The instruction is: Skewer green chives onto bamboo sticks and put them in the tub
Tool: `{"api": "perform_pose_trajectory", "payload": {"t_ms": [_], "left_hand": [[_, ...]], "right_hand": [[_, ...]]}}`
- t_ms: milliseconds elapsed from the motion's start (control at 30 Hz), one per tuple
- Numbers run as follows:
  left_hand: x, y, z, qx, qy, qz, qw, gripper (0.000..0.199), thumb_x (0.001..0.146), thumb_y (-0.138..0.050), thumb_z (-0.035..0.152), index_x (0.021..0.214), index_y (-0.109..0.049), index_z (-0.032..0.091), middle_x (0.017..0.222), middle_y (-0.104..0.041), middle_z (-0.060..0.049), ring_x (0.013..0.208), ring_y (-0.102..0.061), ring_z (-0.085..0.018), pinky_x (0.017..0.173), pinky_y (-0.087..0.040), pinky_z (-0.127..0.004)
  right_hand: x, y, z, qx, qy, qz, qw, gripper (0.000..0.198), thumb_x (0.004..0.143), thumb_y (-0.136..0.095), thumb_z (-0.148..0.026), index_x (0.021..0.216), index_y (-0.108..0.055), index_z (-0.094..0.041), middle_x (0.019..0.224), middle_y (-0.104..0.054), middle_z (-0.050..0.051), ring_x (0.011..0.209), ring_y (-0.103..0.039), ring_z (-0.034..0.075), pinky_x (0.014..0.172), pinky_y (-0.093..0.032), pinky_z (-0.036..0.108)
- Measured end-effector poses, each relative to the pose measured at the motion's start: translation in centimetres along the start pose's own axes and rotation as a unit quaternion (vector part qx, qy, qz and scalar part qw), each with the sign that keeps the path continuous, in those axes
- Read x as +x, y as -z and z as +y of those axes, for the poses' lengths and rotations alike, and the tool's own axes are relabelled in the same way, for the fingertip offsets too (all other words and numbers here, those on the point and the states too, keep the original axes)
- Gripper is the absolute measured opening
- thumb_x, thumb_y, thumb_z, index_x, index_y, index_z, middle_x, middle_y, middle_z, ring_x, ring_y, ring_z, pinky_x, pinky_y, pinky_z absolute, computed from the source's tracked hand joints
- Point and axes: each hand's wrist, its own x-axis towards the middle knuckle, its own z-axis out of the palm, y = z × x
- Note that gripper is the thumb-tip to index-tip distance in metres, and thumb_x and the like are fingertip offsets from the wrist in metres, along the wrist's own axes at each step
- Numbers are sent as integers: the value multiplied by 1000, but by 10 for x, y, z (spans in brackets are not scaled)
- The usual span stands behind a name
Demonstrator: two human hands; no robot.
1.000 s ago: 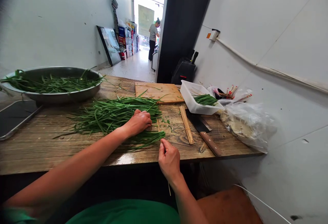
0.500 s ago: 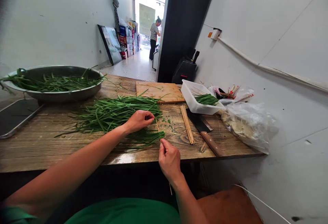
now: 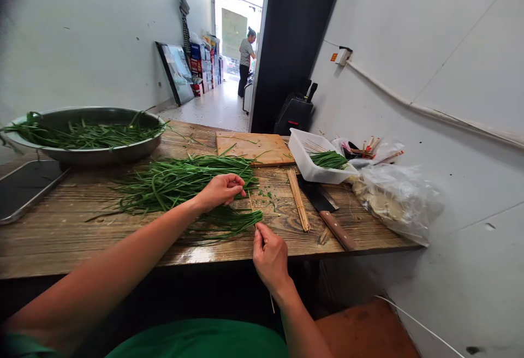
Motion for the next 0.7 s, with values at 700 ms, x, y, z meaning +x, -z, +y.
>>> {"api": "perform_pose_trajectory", "payload": {"t_ms": [700], "left_hand": [[-25,47,49,-138,-148,81,976,38,73,-49,47,56,-55,14,43,-42,2,42,-37,-7,46,-32,-21]], "right_hand": [[0,-1,2,8,-11,-2,1000,31,83,-40,-25,100,-64,-15,84,-70,8,61,-64,16,56,-49,23]]}}
